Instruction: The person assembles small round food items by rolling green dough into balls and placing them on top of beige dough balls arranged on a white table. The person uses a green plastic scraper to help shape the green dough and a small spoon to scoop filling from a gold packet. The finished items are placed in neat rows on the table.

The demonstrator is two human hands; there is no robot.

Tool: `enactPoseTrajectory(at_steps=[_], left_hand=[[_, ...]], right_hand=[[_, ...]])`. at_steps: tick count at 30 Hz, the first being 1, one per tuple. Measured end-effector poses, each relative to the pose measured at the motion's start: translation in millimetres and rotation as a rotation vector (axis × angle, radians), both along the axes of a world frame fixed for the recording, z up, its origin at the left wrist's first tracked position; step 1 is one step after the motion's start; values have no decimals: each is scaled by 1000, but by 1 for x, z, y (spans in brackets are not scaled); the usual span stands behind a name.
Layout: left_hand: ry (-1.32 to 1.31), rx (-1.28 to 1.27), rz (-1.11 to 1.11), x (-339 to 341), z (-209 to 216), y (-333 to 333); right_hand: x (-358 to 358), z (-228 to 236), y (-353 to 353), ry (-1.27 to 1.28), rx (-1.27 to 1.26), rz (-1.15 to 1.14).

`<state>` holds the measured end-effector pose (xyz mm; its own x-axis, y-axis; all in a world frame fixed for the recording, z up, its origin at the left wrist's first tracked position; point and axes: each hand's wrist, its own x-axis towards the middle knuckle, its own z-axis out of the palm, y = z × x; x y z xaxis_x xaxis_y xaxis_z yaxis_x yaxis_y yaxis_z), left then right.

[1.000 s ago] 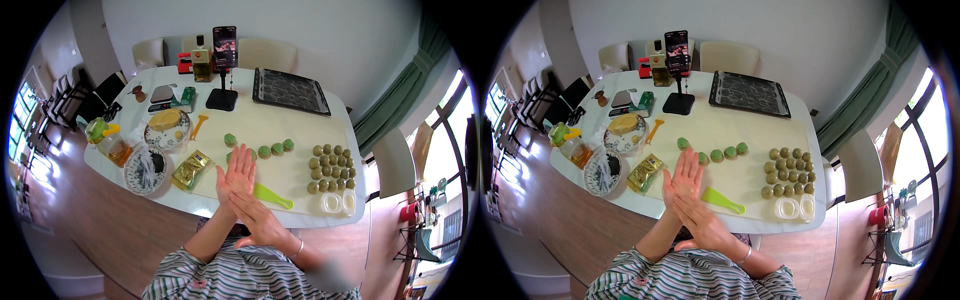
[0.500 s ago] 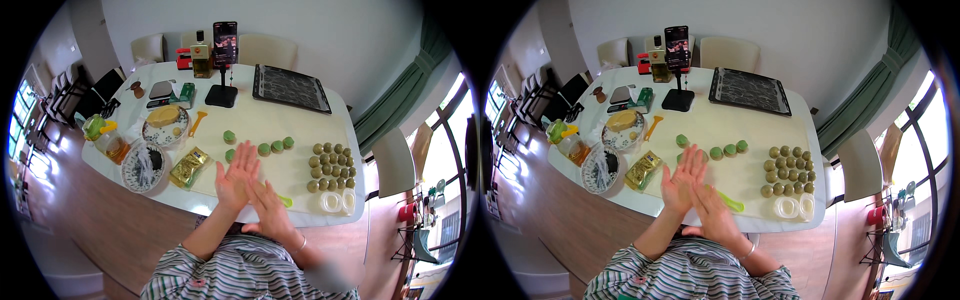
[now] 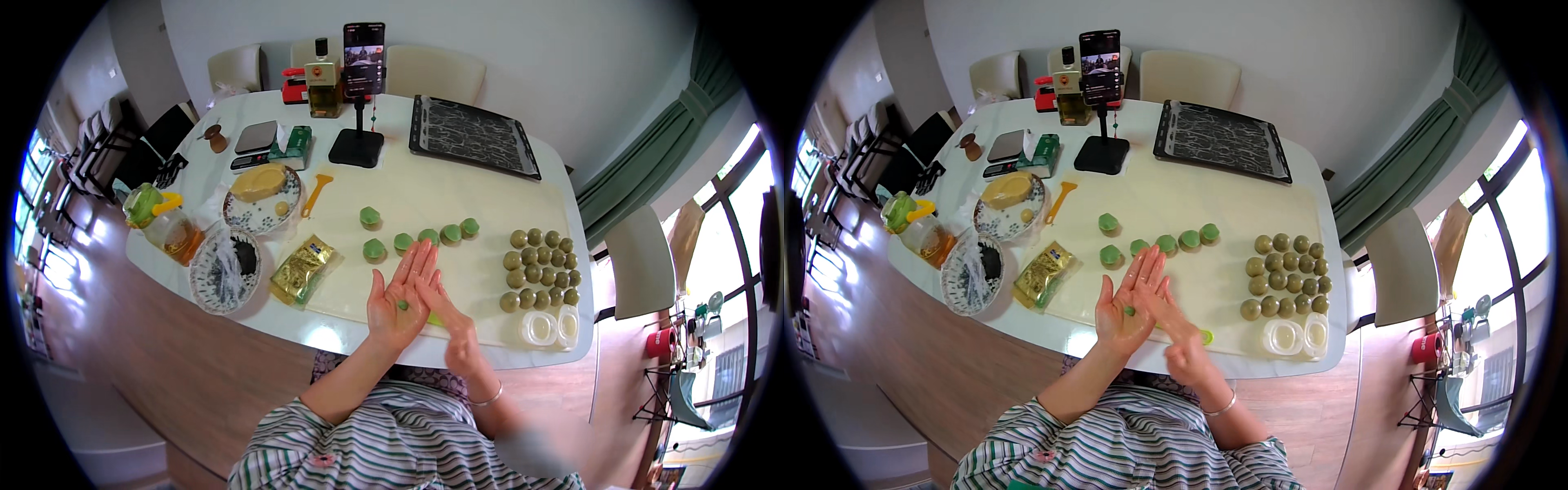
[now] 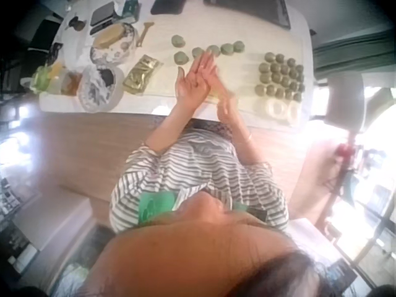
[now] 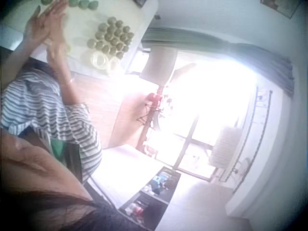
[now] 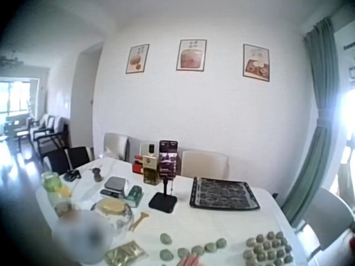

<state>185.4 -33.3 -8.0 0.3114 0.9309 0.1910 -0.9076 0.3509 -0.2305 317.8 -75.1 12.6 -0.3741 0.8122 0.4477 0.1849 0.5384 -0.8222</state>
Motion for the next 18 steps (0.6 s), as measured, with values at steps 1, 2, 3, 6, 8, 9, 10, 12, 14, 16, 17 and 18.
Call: enactPoseTrajectory(at_steps=[1,2,3,6,8,9,10,12,14,16,17,18], left_hand=[[63,15,12,1,-1,-1],[127,30,23,1,-1,-2],[175,56,29,1,-2,-2],[200,66,42,-3,-13,-3],[60,-18,42,-8,-28,-1],[98,11,31,-5,-30,-5],[137,39,21,0,-32,-9],[167,23,-12,2,-28,-13],[147,-68,-56,-1,-13,-16],[100,-31,30,-10,-23,-7],[39,-49,54,-12,-27,-3],[-18,-68,81,-14,-29,-1]], right_hand=[[-10,4,0,-85,76,-24],[-16,6,1,-169,152,-48],[-18,3,4,-405,282,-61],[-14,-1,-3,-440,268,-8],[-16,0,-16,-437,300,87],[-18,-1,-21,-433,311,136],[-18,-5,-18,-438,299,136],[-15,-12,-4,-450,279,139],[-6,-3,-4,-491,284,51],[3,1,-18,-493,283,40],[-3,-1,-30,-461,293,59],[-10,1,-29,-458,313,119]])
